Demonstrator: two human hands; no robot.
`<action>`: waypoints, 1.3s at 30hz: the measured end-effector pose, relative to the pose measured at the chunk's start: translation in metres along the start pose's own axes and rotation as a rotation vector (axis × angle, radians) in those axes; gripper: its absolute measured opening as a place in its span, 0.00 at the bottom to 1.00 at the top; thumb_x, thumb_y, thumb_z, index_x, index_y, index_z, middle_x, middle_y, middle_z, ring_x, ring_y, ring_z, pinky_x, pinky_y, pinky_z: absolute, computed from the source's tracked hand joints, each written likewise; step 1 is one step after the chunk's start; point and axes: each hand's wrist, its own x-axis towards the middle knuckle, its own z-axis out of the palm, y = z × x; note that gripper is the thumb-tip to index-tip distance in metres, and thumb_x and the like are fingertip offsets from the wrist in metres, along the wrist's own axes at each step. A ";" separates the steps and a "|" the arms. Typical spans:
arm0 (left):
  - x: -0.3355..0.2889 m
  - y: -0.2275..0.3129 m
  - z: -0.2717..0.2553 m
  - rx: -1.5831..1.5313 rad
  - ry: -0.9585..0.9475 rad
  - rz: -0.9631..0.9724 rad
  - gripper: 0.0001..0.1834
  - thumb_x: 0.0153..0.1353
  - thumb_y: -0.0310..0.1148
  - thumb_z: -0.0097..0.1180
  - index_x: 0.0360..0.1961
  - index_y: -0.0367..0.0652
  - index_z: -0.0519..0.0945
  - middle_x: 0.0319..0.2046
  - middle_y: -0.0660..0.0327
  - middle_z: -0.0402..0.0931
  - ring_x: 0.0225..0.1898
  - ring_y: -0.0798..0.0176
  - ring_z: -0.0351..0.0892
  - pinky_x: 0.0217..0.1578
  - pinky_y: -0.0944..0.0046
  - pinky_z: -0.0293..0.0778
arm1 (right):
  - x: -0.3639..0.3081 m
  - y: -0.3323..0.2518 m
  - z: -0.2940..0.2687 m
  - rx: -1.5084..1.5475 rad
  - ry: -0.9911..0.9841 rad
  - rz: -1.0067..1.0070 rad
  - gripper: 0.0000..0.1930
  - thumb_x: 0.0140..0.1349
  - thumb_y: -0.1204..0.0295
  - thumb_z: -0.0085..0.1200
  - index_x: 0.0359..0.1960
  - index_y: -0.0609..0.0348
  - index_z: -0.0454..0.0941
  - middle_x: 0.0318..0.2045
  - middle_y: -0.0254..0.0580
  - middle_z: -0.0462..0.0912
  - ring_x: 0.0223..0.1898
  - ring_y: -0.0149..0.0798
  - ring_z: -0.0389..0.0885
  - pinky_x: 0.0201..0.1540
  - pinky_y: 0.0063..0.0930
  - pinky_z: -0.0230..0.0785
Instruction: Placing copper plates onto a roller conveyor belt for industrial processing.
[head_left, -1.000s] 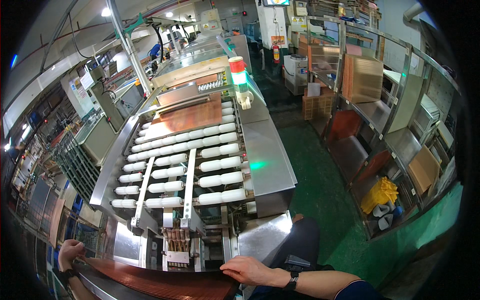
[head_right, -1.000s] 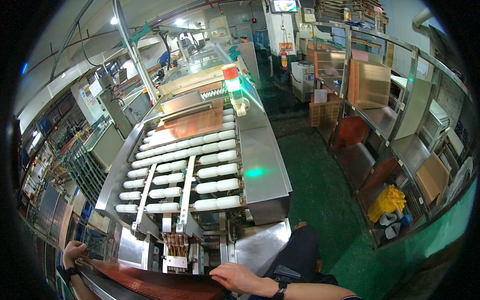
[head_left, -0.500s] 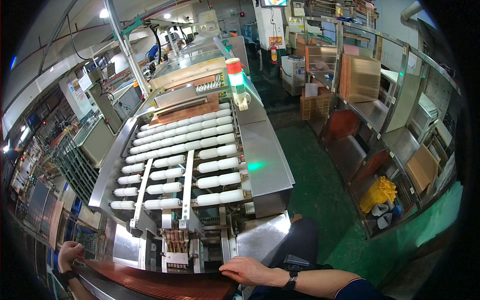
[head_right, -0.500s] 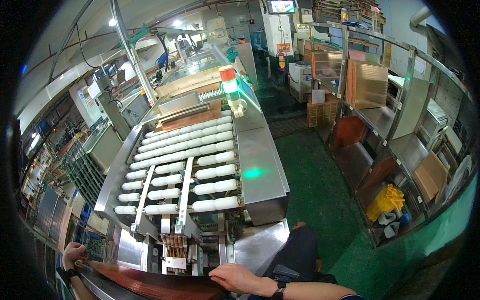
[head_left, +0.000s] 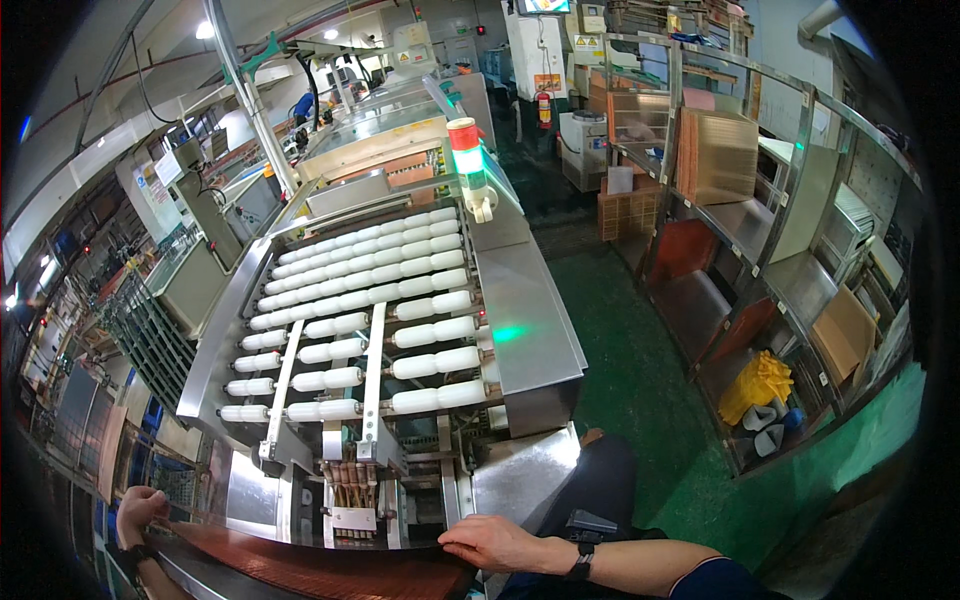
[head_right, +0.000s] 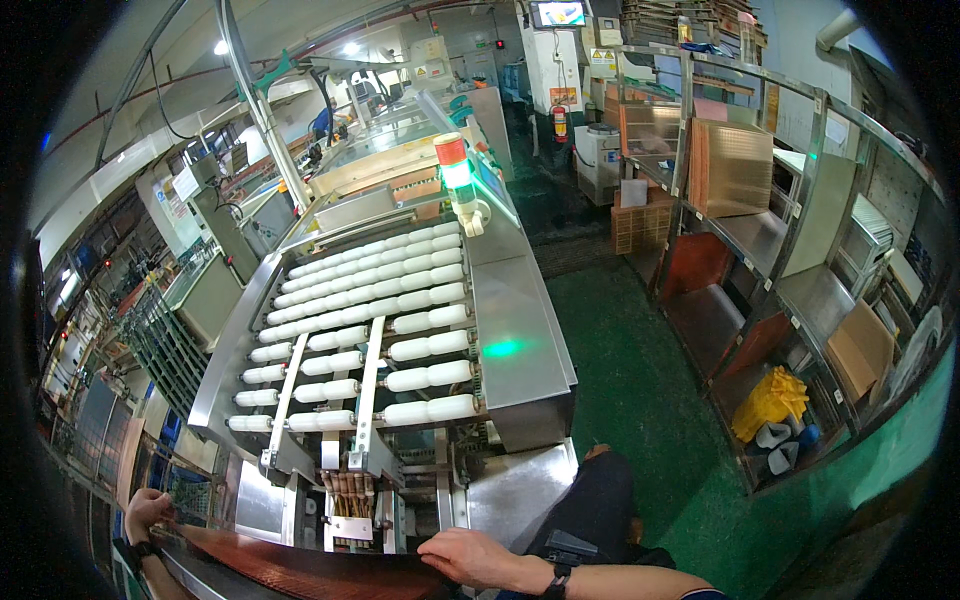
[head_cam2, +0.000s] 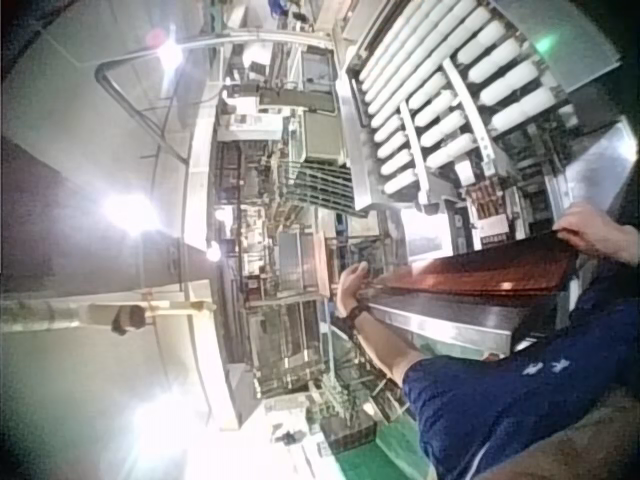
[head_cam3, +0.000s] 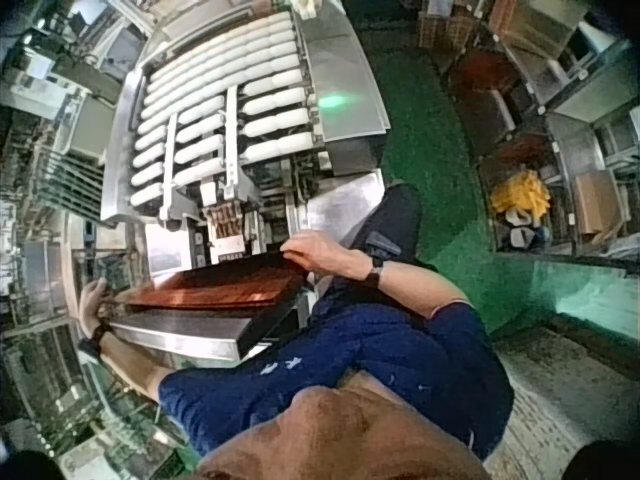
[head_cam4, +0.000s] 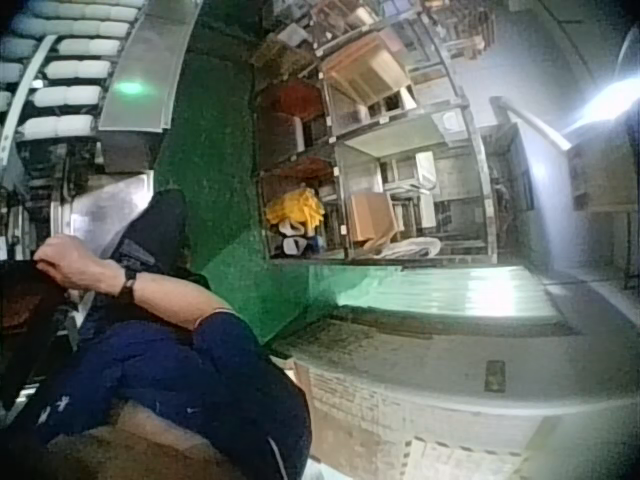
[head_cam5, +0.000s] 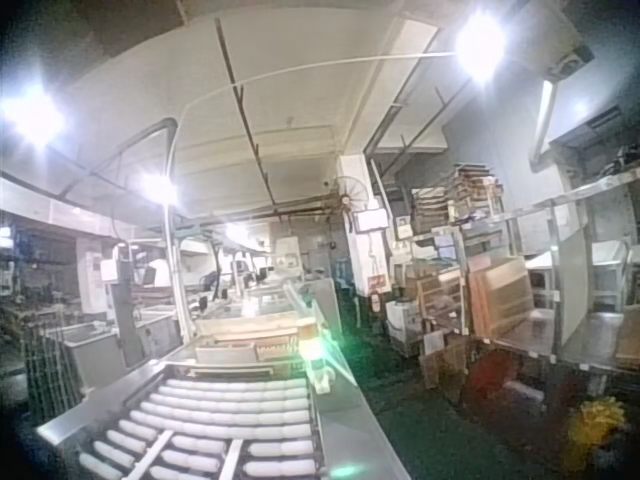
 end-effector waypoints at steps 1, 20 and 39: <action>0.004 -0.007 -0.002 -0.006 -0.016 0.024 0.17 0.63 0.37 0.59 0.28 0.30 0.84 0.24 0.55 0.83 0.25 0.60 0.83 0.28 0.59 0.79 | 0.000 0.000 0.000 0.001 -0.001 0.003 0.11 0.69 0.64 0.54 0.44 0.57 0.81 0.38 0.45 0.83 0.43 0.51 0.81 0.45 0.41 0.75; 0.016 -0.024 -0.004 0.009 -0.009 0.156 0.18 0.58 0.37 0.56 0.21 0.30 0.81 0.19 0.53 0.80 0.19 0.62 0.79 0.22 0.61 0.74 | -0.003 0.000 0.006 -0.027 0.047 -0.012 0.09 0.68 0.66 0.57 0.45 0.55 0.82 0.38 0.44 0.84 0.42 0.50 0.82 0.43 0.39 0.76; 0.030 -0.038 -0.005 -0.009 0.023 0.099 0.18 0.61 0.35 0.58 0.23 0.28 0.81 0.19 0.51 0.80 0.19 0.59 0.81 0.21 0.59 0.76 | -0.004 0.006 0.007 -0.001 0.042 -0.073 0.09 0.67 0.67 0.58 0.44 0.55 0.82 0.38 0.44 0.84 0.43 0.50 0.82 0.44 0.40 0.76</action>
